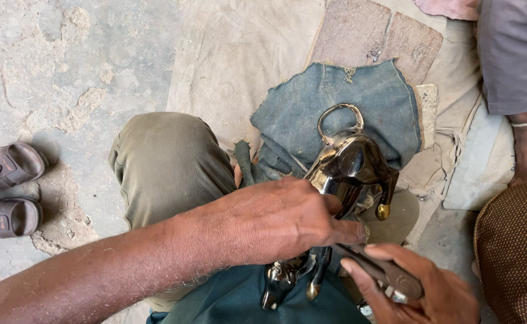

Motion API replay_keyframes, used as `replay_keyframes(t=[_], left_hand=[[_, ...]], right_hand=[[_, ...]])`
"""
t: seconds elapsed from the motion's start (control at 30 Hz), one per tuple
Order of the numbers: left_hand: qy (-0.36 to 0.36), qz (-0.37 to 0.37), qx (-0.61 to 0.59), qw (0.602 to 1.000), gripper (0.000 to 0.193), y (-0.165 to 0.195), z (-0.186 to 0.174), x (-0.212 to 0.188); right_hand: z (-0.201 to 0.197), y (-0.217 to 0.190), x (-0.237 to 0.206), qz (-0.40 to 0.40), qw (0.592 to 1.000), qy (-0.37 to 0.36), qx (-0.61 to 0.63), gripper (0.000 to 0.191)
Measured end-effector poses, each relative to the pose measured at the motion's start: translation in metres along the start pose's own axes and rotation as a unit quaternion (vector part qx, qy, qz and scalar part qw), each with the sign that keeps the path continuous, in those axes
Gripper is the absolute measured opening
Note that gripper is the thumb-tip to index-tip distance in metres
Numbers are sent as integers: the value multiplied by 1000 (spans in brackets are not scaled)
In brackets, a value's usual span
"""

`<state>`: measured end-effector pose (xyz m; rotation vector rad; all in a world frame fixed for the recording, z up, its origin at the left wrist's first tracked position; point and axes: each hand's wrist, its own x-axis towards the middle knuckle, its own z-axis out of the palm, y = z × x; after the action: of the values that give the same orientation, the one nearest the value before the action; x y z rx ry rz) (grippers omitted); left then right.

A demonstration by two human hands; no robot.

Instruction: The person sits on the floor and uses a small metal file to rub and smooth the surface of a shiny metallic figurine. They rotate the object frequently to access different areas, focusing on the body and limbs of the figurine.

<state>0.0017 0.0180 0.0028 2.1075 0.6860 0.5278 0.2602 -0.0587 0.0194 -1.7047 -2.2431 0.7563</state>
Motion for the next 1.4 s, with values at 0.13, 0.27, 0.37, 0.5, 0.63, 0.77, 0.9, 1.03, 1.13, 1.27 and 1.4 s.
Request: replay_keyframes(t=[0.13, 0.27, 0.37, 0.5, 0.63, 0.77, 0.9, 1.03, 1.13, 1.27, 1.4], left_hand=[[-38, -128, -87, 987, 35, -4, 6, -1], [97, -133, -119, 979, 30, -13, 12, -9], [181, -130, -91, 971, 26, -14, 22, -23], [206, -125, -77, 967, 20, -9, 41, -43], [216, -78, -33, 973, 24, -7, 51, -56], [203, -174, -98, 958, 12, -5, 52, -55], [270, -161, -176, 933, 27, -3, 45, -59], [285, -210, -261, 898, 42, -2, 41, -58], [296, -213, -284, 887, 47, 1, 43, -56], [304, -241, -299, 872, 53, -1, 48, -53], [318, -213, -268, 884, 48, -8, 51, -56]], right_hand=[[-28, -10, 59, -119, 987, -73, 85, 40], [-40, -35, 124, 135, 955, -263, -4, 49], [-41, -50, 139, 52, 952, -296, -54, 50], [-42, -64, 127, -138, 950, -279, -35, 29], [-43, -75, 120, -246, 923, -296, 9, 34], [-49, -81, 130, -221, 911, -343, 55, 16], [-44, -83, 149, -255, 898, -358, 16, 19], [-36, -99, 163, -312, 866, -389, -39, 6], [-22, -119, 173, -339, 830, -440, 57, 4], [-14, -128, 184, -228, 815, -532, 34, 11], [-17, -115, 186, -215, 845, -488, 47, 13]])
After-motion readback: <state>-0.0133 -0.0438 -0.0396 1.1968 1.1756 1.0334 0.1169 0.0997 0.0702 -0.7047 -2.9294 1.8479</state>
